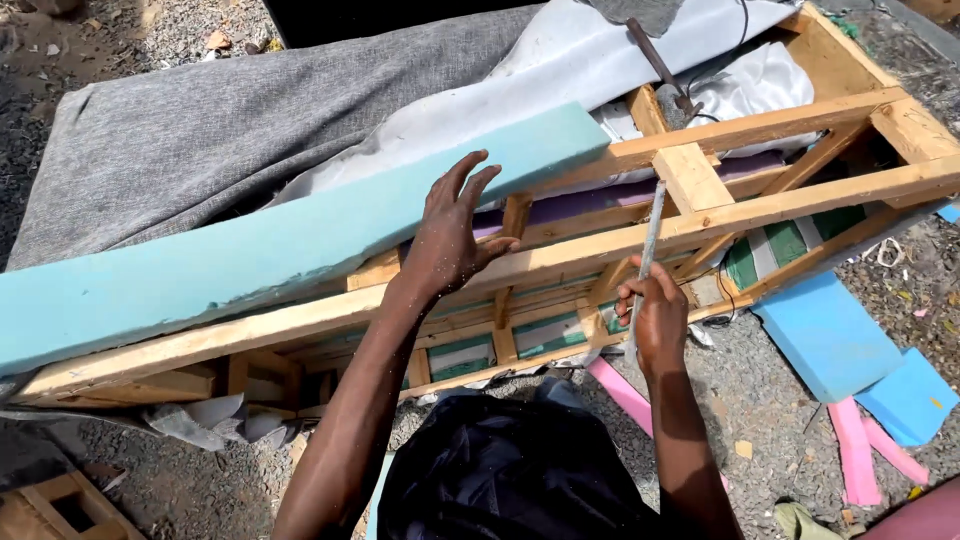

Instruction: Cutting foam padding and attaching it to a wooden furniture frame

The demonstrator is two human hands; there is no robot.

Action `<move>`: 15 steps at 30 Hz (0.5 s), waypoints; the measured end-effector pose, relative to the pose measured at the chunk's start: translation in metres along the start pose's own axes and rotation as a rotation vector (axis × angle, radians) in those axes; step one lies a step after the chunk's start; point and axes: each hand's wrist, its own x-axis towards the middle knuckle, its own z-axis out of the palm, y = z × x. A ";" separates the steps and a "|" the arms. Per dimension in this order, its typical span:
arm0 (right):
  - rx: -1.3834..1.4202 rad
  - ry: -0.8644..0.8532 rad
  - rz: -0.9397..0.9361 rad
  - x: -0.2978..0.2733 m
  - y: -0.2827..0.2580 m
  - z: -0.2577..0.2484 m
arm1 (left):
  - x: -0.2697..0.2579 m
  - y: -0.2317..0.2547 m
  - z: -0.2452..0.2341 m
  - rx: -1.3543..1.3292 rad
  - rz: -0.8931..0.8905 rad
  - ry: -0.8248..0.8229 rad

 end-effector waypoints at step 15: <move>0.089 -0.205 0.201 0.051 0.010 -0.119 | 0.227 -0.065 0.181 0.438 -0.422 -0.390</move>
